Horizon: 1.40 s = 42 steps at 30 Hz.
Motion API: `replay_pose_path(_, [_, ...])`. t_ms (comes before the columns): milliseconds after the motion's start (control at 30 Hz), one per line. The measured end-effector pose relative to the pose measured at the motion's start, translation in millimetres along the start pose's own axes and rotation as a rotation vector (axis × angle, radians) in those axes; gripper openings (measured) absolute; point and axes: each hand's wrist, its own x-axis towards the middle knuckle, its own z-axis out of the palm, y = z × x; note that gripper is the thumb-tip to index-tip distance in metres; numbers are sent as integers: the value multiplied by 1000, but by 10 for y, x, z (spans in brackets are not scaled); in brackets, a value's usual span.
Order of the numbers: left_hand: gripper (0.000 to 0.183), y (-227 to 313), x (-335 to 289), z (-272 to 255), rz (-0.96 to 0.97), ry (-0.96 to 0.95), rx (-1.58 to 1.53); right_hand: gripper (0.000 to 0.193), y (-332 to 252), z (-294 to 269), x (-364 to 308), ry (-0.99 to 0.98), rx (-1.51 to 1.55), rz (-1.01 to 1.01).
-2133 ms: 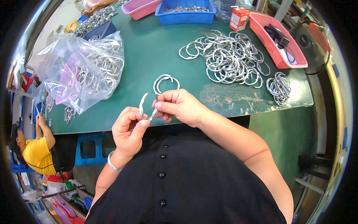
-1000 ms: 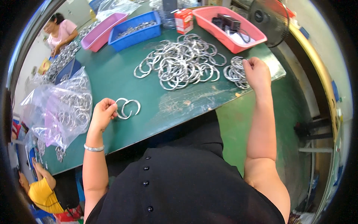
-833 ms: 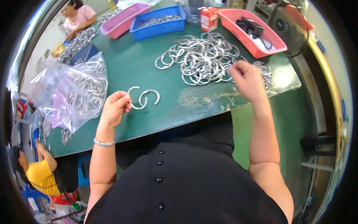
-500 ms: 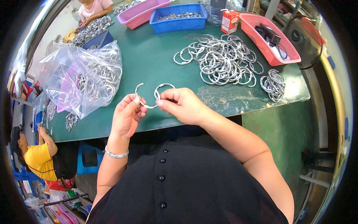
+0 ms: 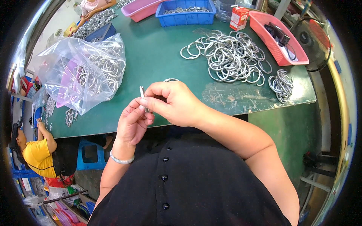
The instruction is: The person picks up metal rings from a table, groups them together by hand, and places them into a plastic bag. They then walk to a storage area and place the bag on a shelf.
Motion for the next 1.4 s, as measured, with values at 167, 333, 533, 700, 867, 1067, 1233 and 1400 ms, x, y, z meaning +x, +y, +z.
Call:
replay_pose_path(167, [17,-3,13,7,-24,2,12,15,16,-66,-35,29,102,80])
replay_pose_path(333, [17,-30,-5,44,-47,5,8,13,-13,-102,-88,35,137,140])
replay_pose_path(533, [15,-14,12,47,-27,24,33,11,17,-132,-95,50,94,85])
replay_pose_path(700, [13,-46,-41,111,270,113,222,7,-15,-225,-159,45,-307,-176])
replay_pose_path(867, [14,-56,-47,127,510,97,413,9,89,-278,-181,100,-434,-297])
replay_pose_path(1067, [16,-65,-76,148,674,64,628,11,147,-303,-196,151,-493,-353])
replay_pose_path(1233, [18,-48,-94,170,814,-24,822,14,223,-321,-206,181,-444,-338])
replay_pose_path(1400, [19,33,-107,244,901,-46,1078,15,246,-324,-214,179,-397,-259])
